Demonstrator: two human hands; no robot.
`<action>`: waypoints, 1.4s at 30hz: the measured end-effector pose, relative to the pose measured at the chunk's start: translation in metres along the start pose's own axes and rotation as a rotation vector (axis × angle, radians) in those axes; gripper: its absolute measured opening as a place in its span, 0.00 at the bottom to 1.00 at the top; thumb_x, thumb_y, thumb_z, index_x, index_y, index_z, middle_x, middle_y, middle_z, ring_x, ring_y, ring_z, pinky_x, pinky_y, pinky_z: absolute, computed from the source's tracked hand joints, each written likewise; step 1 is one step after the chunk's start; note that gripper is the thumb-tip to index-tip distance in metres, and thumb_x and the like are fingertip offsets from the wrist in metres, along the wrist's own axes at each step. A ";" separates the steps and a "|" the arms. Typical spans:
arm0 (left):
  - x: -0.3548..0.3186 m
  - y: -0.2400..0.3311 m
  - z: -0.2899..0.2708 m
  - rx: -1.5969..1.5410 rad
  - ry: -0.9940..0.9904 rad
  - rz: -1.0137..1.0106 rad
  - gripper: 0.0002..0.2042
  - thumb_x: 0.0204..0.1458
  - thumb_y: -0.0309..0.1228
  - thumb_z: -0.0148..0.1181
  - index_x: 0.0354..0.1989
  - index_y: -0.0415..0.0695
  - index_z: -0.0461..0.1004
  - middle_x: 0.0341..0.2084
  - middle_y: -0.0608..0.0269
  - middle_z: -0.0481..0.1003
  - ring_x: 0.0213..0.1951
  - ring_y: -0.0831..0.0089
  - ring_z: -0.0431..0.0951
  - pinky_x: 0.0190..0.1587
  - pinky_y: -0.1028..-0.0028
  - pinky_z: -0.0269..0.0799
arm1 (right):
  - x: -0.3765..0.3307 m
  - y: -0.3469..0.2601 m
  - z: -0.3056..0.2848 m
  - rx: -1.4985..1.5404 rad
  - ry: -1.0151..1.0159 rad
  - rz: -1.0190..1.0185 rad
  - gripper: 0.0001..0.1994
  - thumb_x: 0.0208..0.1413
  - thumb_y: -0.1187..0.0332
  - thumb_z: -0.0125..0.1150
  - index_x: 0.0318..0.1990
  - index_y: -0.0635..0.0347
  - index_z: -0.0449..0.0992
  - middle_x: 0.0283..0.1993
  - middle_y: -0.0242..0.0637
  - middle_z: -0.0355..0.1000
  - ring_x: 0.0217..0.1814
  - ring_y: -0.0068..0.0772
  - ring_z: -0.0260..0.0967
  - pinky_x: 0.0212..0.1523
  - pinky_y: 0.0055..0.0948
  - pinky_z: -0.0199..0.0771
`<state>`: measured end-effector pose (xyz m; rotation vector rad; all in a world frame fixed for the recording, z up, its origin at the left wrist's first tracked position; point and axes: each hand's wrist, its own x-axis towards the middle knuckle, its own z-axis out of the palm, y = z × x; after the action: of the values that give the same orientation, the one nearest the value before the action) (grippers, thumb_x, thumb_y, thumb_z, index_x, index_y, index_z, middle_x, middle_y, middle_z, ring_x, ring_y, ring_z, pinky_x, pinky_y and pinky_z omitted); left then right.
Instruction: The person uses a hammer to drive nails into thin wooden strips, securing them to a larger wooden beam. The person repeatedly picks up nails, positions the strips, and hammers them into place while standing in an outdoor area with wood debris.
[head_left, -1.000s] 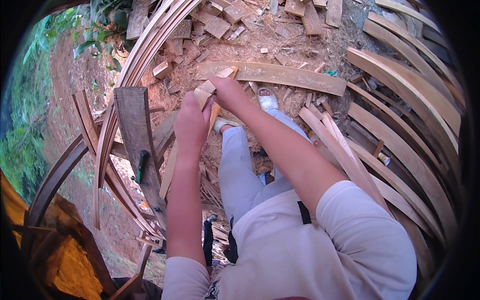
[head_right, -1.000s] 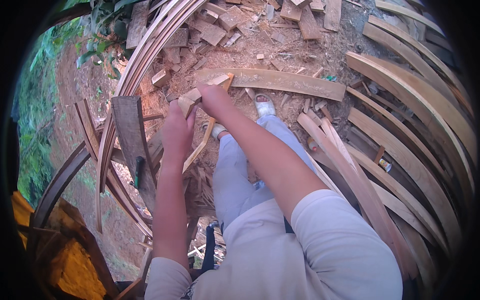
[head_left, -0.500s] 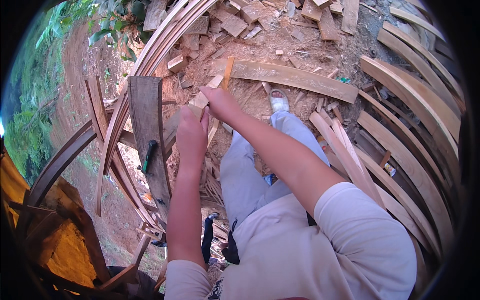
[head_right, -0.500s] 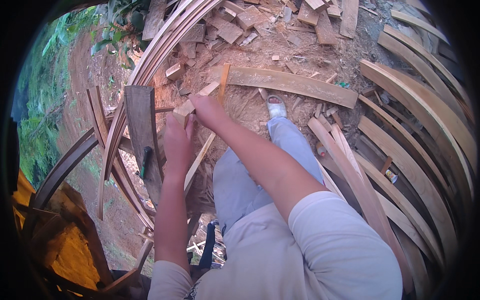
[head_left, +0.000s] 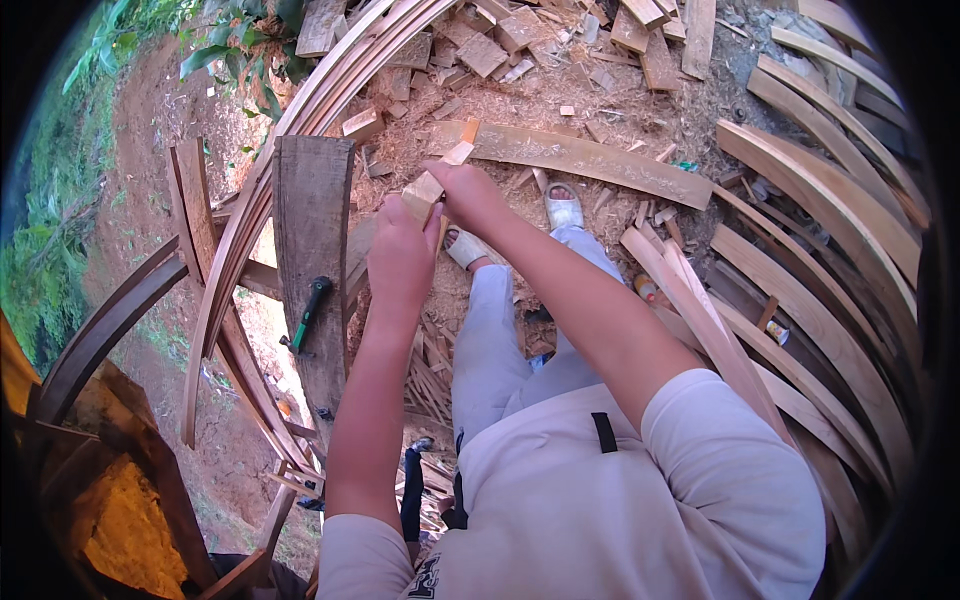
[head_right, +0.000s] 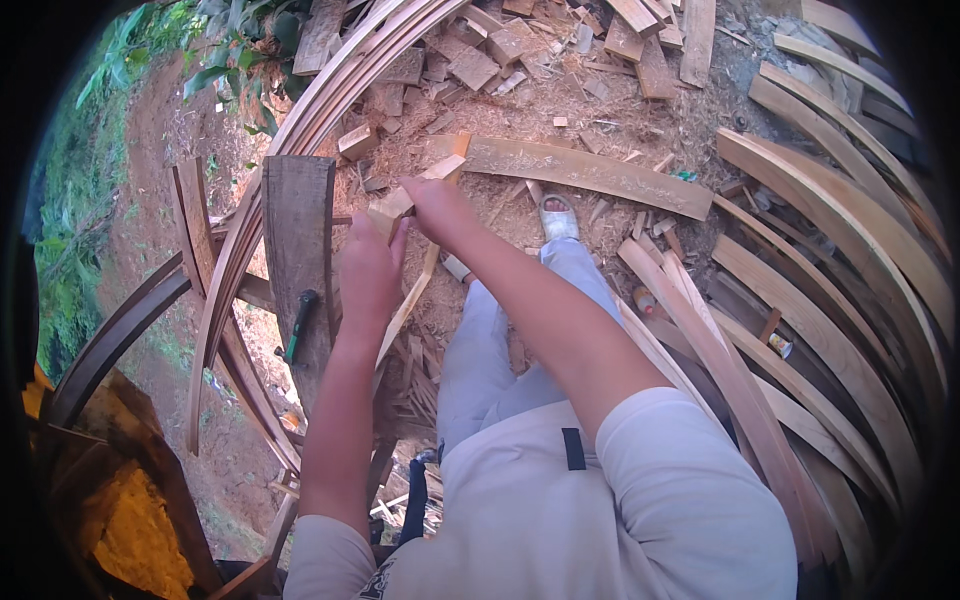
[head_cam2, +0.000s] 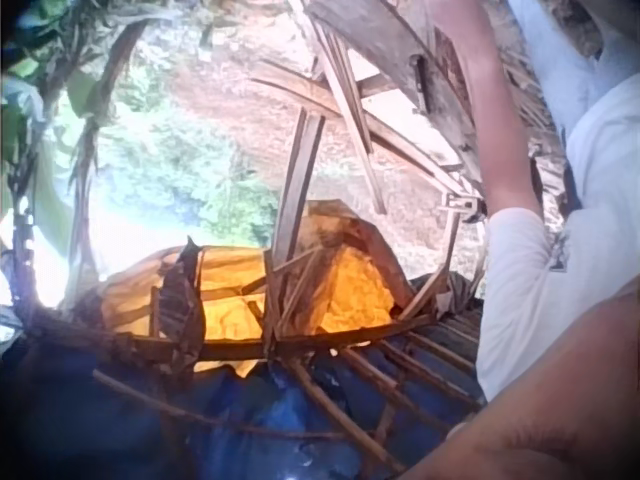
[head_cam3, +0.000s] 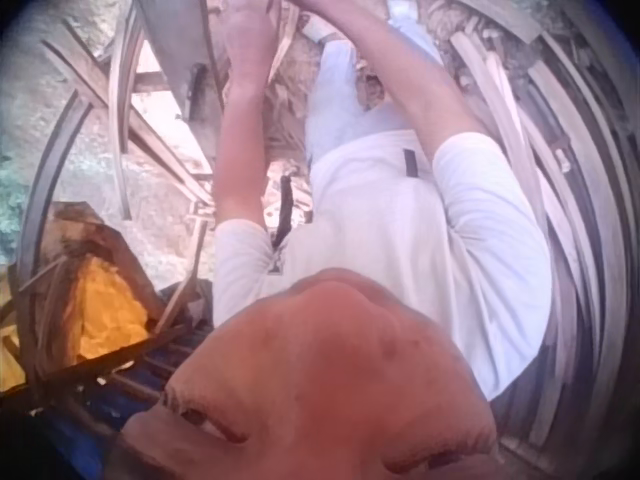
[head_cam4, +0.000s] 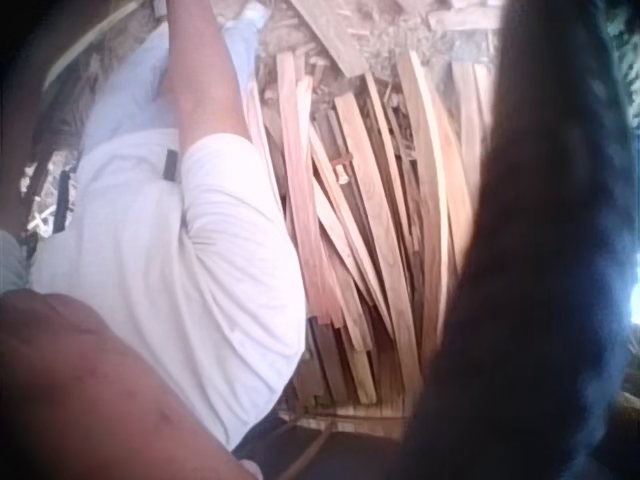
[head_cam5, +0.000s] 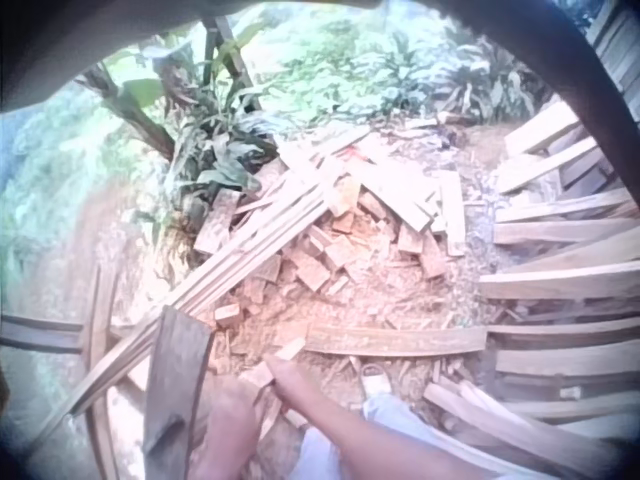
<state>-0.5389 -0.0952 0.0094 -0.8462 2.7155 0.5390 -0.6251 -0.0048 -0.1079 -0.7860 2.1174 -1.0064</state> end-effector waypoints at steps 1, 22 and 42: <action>0.001 -0.002 -0.001 -0.007 0.002 0.003 0.22 0.64 0.45 0.61 0.43 0.36 0.64 0.35 0.39 0.75 0.36 0.40 0.80 0.35 0.51 0.77 | 0.000 -0.002 0.001 -0.013 -0.012 0.022 0.25 0.48 0.68 0.75 0.54 0.60 0.74 0.46 0.48 0.80 0.50 0.54 0.79 0.48 0.48 0.80; -0.003 -0.059 0.011 -0.012 0.103 -0.042 0.24 0.61 0.51 0.62 0.40 0.39 0.65 0.31 0.45 0.77 0.32 0.44 0.81 0.31 0.53 0.77 | 0.019 -0.017 0.039 -0.106 -0.074 0.014 0.29 0.46 0.75 0.68 0.60 0.58 0.75 0.40 0.55 0.79 0.45 0.58 0.79 0.45 0.49 0.80; -0.012 -0.091 0.015 -0.174 0.195 0.051 0.23 0.62 0.43 0.61 0.56 0.38 0.65 0.44 0.46 0.72 0.41 0.45 0.81 0.35 0.53 0.79 | 0.045 0.017 0.024 -0.035 0.121 -0.054 0.22 0.52 0.70 0.71 0.56 0.55 0.79 0.41 0.50 0.81 0.45 0.53 0.80 0.46 0.45 0.80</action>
<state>-0.4743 -0.1521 -0.0248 -0.9184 2.9060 0.7500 -0.6384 -0.0395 -0.1472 -0.8215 2.2325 -1.0724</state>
